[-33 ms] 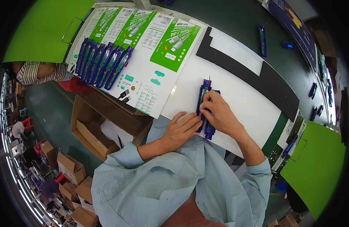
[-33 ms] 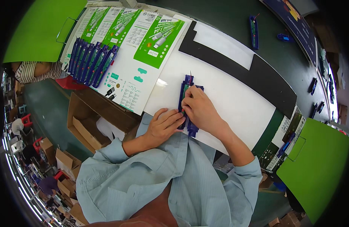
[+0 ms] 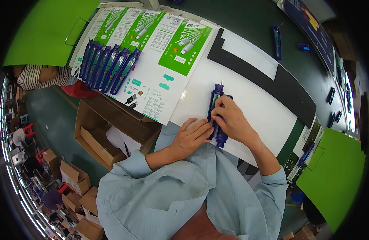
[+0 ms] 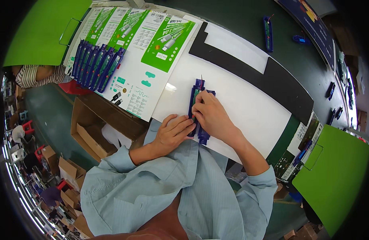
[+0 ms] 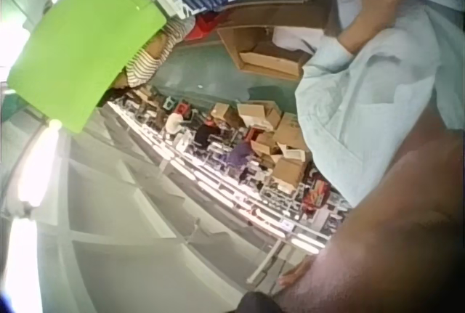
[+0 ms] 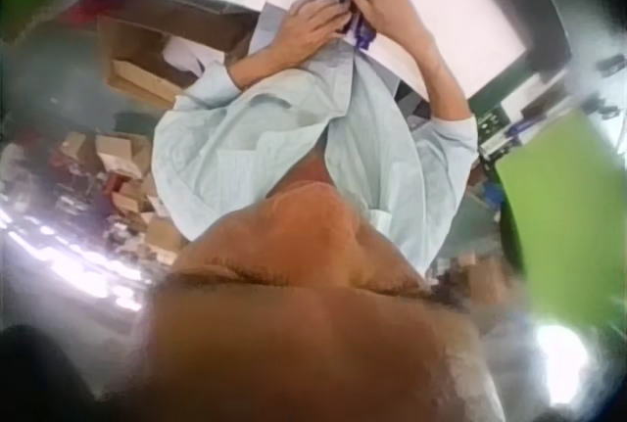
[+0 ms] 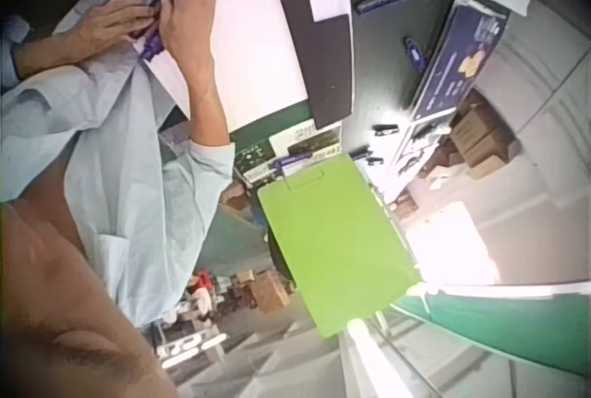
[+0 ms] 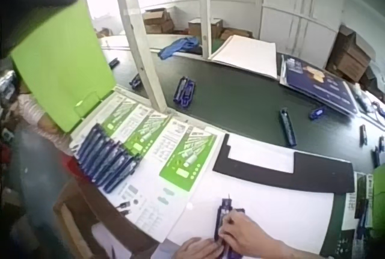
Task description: The person assembles blue electronic components by hand at a workbench. They repeatedly pick up two halves of a device, align them, and press them together to close the casing. The person then places the assembled unit on the table and repeats the process with new components.
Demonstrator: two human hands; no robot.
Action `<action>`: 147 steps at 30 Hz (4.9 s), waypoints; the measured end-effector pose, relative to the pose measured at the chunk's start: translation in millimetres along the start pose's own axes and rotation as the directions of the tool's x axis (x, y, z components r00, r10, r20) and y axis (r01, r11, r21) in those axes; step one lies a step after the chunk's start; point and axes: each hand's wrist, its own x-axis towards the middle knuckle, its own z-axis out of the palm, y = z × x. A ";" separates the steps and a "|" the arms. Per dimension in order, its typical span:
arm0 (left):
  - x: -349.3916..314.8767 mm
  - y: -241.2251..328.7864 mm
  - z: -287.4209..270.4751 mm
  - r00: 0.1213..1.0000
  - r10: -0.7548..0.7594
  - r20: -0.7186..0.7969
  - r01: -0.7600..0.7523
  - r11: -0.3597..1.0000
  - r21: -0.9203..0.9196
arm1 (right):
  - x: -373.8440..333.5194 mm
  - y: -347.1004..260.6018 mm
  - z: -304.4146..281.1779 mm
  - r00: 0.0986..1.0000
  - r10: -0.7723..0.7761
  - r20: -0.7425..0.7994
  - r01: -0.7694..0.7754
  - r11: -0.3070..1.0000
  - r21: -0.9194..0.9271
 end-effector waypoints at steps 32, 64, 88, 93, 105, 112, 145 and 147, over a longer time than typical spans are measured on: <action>374.0 -136.6 34.6 0.992 0.122 0.001 -0.120 0.976 0.183 | 150.9 232.4 -236.3 0.653 0.137 -0.745 -0.455 0.857 -0.241; 152.3 -100.3 11.1 0.998 -0.044 -0.050 0.050 0.992 0.117 | -288.4 280.2 -232.9 0.187 0.341 -0.921 -0.945 0.318 -0.075; 159.0 -121.8 18.3 0.979 -0.141 -0.149 0.155 0.984 0.091 | 164.2 110.9 -57.9 0.919 0.117 -0.375 -0.221 0.944 -0.247; 160.3 -121.6 16.6 0.978 -0.159 -0.137 0.172 0.981 0.090 | 178.1 121.9 -73.8 0.902 0.334 -0.274 -0.330 0.942 0.063; 81.1 -16.3 -31.1 0.989 0.049 -0.141 -0.076 0.980 -0.186 | -53.8 40.5 -94.6 0.800 0.547 -0.247 -0.317 0.735 0.600; 29.0 26.3 13.5 0.978 0.163 0.131 -0.149 0.983 -0.109 | -85.3 20.5 -29.6 0.819 0.571 -0.058 -0.481 0.738 0.474; 62.5 9.0 -3.3 0.997 -0.041 -0.069 0.035 0.996 -0.086 | -35.9 10.0 -11.8 0.878 0.232 -0.420 -0.233 0.971 0.049; 93.0 0.7 -11.1 0.982 -0.105 -0.158 0.098 0.994 -0.052 | -38.7 3.7 -11.7 0.872 0.253 -0.418 -0.244 0.967 0.075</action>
